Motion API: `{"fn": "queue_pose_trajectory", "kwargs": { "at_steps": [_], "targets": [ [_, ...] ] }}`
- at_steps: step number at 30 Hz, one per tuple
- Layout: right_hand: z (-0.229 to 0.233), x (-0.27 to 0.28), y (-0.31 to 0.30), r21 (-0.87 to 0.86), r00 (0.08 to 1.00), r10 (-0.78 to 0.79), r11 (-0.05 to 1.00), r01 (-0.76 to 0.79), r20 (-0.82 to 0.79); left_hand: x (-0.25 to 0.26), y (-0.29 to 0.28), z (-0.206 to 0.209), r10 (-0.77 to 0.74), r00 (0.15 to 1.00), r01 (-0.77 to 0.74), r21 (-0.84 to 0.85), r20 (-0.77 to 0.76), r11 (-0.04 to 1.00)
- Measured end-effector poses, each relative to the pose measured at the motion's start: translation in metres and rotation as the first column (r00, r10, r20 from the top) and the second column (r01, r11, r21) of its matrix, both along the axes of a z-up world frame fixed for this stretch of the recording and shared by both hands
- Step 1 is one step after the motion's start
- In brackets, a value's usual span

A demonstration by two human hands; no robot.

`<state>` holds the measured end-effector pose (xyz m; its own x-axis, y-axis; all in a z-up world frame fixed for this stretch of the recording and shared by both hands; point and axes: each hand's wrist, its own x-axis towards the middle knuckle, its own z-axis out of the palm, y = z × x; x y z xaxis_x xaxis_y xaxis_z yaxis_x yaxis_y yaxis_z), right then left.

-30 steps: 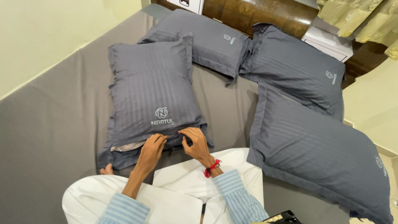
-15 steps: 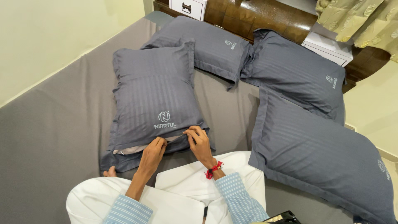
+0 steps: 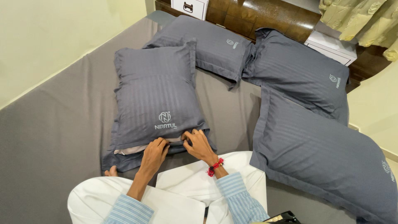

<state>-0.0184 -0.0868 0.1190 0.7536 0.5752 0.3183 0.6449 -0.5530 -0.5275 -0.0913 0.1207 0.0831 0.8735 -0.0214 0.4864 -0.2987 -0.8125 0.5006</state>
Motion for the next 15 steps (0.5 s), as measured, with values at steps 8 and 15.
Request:
{"fn": "queue_pose_trajectory", "kwargs": {
  "at_steps": [8, 15],
  "targets": [
    [0.01, -0.006, 0.002, 0.191, 0.979, 0.162, 0.964, -0.183, 0.124, 0.01, 0.013, -0.031, 0.031, 0.999, -0.036, 0.212, 0.031, 0.977],
    [0.017, -0.021, 0.014, 0.273, 0.976, 0.194, 0.938, -0.213, 0.096, -0.002, 0.01, 0.0, 0.062, 0.998, -0.062, -0.052, -0.012, 0.997]
  ]
}}
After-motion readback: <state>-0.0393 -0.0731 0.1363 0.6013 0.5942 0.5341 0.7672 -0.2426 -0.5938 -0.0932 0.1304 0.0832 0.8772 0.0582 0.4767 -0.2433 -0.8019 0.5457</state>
